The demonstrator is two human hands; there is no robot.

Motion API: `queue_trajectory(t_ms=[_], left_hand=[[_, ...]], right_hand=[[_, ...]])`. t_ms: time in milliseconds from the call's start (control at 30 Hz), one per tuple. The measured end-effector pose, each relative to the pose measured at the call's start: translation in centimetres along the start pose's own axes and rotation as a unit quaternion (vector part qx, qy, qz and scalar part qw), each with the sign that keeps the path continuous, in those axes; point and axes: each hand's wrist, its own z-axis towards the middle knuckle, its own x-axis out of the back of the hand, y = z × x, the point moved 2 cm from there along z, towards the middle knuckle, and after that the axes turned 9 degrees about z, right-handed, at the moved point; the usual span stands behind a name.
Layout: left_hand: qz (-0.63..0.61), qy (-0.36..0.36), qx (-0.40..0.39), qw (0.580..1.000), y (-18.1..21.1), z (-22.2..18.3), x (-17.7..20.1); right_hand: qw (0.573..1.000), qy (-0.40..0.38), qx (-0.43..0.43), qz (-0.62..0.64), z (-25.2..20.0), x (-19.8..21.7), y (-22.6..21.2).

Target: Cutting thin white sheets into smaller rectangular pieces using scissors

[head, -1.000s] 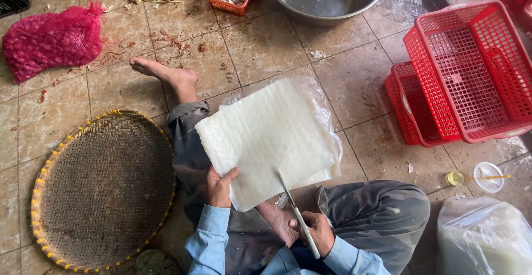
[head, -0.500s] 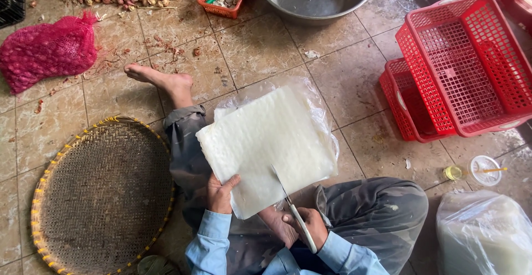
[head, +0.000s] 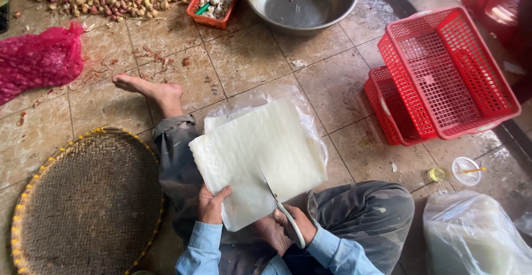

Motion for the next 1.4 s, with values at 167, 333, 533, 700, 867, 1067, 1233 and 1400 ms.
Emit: queue_trajectory(t_ms=[167,333,533,700,867,1067,1233,1400], left_hand=[[-0.01,-0.008,0.005,1.0,-0.6,0.3,0.4],[-0.014,0.002,0.01,1.0,-1.2,0.6,0.3],[-0.005,0.003,0.023,1.0,1.1,-0.1,-0.8],[-0.015,-0.019,0.013,1.0,0.7,-0.2,-0.7],[-0.004,-0.022,0.017,1.0,-0.3,0.0,-0.4],[0.02,-0.016,0.031,0.999,0.6,-0.4,-1.0],[0.025,0.002,0.038,0.999,0.5,-0.4,-1.1],[0.018,-0.013,0.031,0.999,0.2,0.0,-0.8]], right_hand=[[0.999,0.003,0.024,0.042,-0.5,-0.6,-1.6],[0.998,0.027,0.008,0.062,-0.7,-0.7,-1.5],[0.992,0.082,-0.038,0.089,-0.7,-0.8,-0.7],[0.997,0.073,-0.004,-0.011,0.8,-0.5,-0.6],[0.912,-0.056,0.085,0.397,1.0,-2.2,-3.0],[0.873,-0.05,0.136,0.467,0.5,-3.1,-3.1],[0.94,0.038,0.15,0.305,1.3,-2.1,-1.3],[0.986,0.096,0.035,0.131,2.2,-0.1,1.0]])
